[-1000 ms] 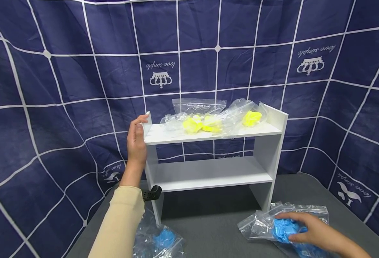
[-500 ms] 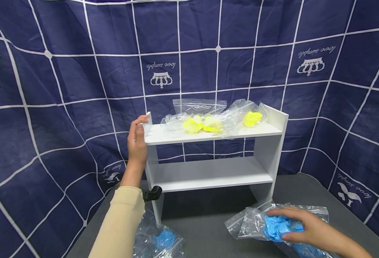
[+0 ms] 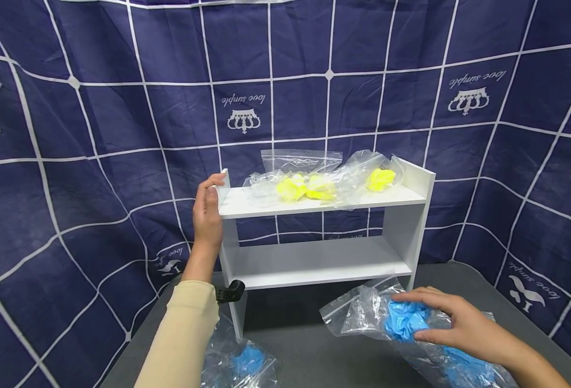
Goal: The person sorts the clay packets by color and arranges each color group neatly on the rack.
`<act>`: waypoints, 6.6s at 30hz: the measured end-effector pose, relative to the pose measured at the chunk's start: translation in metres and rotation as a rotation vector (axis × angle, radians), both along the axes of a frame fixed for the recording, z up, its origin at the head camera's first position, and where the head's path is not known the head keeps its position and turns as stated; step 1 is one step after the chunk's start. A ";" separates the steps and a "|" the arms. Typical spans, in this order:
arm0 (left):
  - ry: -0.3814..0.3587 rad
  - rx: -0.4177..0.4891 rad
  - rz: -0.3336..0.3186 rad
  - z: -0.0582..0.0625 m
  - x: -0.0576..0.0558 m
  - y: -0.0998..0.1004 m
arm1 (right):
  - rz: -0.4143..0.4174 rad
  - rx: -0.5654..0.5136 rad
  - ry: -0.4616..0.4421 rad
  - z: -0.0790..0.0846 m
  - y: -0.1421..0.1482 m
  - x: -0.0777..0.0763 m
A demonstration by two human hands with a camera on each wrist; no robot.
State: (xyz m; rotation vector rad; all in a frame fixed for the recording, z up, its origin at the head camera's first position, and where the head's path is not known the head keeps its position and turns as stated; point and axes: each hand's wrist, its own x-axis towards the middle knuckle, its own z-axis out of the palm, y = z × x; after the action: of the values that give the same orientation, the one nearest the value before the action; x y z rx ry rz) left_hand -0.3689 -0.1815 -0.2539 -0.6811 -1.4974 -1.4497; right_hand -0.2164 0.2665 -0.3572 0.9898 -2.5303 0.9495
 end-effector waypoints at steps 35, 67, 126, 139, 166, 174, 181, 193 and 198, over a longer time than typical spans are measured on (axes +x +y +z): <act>0.001 0.005 0.017 -0.003 0.000 -0.001 | -0.457 -0.130 0.110 -0.004 -0.054 -0.107; 0.032 0.000 -0.010 -0.003 -0.002 0.002 | -0.586 -0.115 0.409 -0.020 -0.067 -0.112; 0.040 0.002 -0.027 0.000 -0.004 -0.002 | -0.129 0.150 0.100 -0.099 0.108 -0.034; 0.054 -0.005 -0.043 0.001 -0.004 0.000 | -0.031 0.108 -0.049 -0.129 0.132 -0.037; 0.051 0.004 -0.039 -0.004 -0.005 0.004 | -0.258 0.284 -0.197 -0.116 0.131 -0.030; 0.068 -0.001 -0.040 -0.003 -0.006 0.001 | -0.434 0.270 -0.122 -0.095 0.113 -0.022; 0.072 -0.004 -0.034 -0.003 -0.006 0.000 | -0.465 0.174 0.109 -0.071 0.093 -0.011; 0.072 -0.016 -0.019 -0.002 -0.006 -0.001 | -0.620 0.283 0.003 -0.011 0.067 0.007; 0.075 -0.023 -0.025 -0.001 -0.006 0.000 | -0.588 0.235 0.199 0.004 0.053 0.017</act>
State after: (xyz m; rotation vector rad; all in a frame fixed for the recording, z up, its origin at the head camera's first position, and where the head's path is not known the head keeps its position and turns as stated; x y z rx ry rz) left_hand -0.3749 -0.1811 -0.2545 -0.7623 -1.4546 -1.4117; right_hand -0.1992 0.3193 -0.3532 0.3180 -2.5601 0.3719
